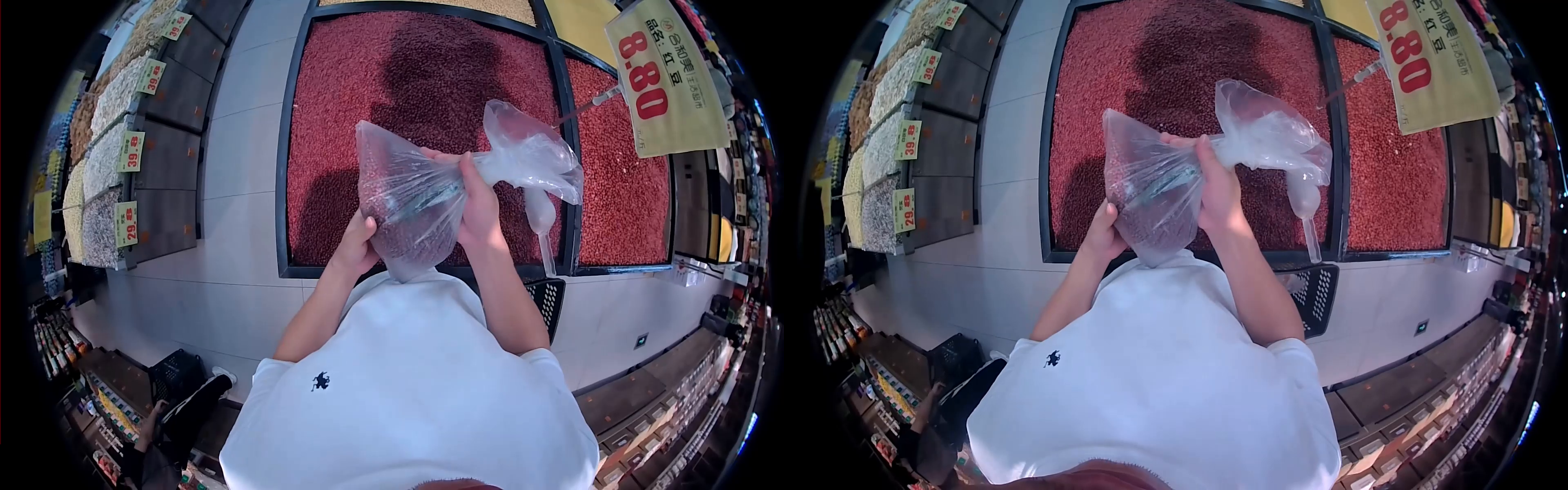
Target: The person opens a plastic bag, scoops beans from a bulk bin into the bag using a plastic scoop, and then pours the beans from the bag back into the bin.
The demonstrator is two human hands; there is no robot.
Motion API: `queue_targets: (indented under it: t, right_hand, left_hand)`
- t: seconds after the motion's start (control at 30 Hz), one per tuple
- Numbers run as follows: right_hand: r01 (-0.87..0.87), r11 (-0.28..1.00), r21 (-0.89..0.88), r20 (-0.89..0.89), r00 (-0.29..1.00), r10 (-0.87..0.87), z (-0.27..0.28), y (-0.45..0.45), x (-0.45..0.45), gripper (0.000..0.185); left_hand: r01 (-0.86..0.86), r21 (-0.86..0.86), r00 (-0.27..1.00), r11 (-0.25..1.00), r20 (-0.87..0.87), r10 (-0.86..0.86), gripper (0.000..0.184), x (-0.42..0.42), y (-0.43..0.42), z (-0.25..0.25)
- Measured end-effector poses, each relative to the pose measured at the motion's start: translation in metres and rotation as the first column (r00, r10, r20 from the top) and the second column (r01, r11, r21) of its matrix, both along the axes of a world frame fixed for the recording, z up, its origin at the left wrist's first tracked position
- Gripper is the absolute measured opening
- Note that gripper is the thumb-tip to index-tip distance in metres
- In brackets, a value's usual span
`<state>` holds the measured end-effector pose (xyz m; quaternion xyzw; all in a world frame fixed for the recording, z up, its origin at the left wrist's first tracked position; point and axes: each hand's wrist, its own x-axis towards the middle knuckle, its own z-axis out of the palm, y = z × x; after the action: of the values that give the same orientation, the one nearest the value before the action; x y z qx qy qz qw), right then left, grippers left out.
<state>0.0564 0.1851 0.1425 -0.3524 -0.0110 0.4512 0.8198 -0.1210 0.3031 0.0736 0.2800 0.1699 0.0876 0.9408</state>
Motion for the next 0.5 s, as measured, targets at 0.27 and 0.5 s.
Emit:
queue_targets:
  t: [0.27,0.5]
  right_hand:
    - [-0.123,0.992,-0.017,-0.045,0.992,0.122,-0.017,0.026,0.028,0.055]
    - [-0.117,0.992,0.052,-0.206,0.97,0.126,-0.03,0.044,0.037,0.05]
  left_hand:
    - [-0.195,0.233,0.976,0.953,-0.046,0.211,0.084,0.013,0.01,0.033]
    - [-0.275,0.503,0.943,0.819,-0.023,0.331,0.077,0.038,0.016,0.077]
